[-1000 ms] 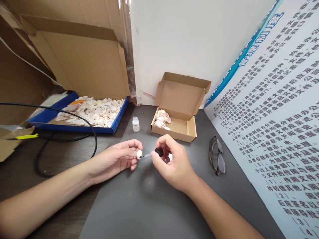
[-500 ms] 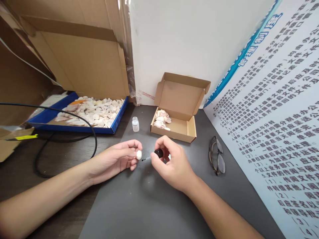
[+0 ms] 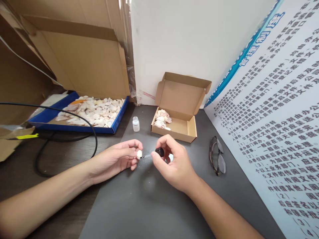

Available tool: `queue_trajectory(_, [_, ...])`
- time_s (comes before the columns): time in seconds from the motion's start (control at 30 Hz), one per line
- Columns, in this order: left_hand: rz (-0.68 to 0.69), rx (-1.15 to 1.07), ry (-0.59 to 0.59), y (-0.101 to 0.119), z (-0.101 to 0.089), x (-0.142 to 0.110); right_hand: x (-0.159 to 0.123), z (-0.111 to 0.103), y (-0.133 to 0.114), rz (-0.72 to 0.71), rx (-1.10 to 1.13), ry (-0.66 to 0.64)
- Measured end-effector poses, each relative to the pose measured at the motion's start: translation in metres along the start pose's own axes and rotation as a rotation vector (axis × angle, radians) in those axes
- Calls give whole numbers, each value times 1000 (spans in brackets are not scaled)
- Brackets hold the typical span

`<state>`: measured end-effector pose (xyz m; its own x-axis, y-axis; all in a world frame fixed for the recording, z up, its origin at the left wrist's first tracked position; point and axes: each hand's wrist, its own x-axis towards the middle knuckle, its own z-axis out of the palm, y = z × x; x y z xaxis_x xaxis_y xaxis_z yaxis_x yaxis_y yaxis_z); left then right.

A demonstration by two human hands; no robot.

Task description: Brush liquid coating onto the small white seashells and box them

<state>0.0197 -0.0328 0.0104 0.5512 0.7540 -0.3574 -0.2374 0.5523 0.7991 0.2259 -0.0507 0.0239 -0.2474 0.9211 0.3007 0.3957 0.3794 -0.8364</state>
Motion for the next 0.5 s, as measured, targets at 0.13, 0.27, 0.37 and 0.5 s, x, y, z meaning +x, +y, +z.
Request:
queue_trajectory(0.13, [3,2,2,0,0,0,1,1,1,14,-15,-29])
queue_trajectory(0.27, [9,1,1,0,0,1,2,2,2,7,-26,-47])
queue_trajectory(0.37, [10,2,1,0,1,1,1,0,2,-31,7,-13])
queue_trajectory(0.5, [8,1,8,0,1,1,0,-1,2,-24,-8,-25])
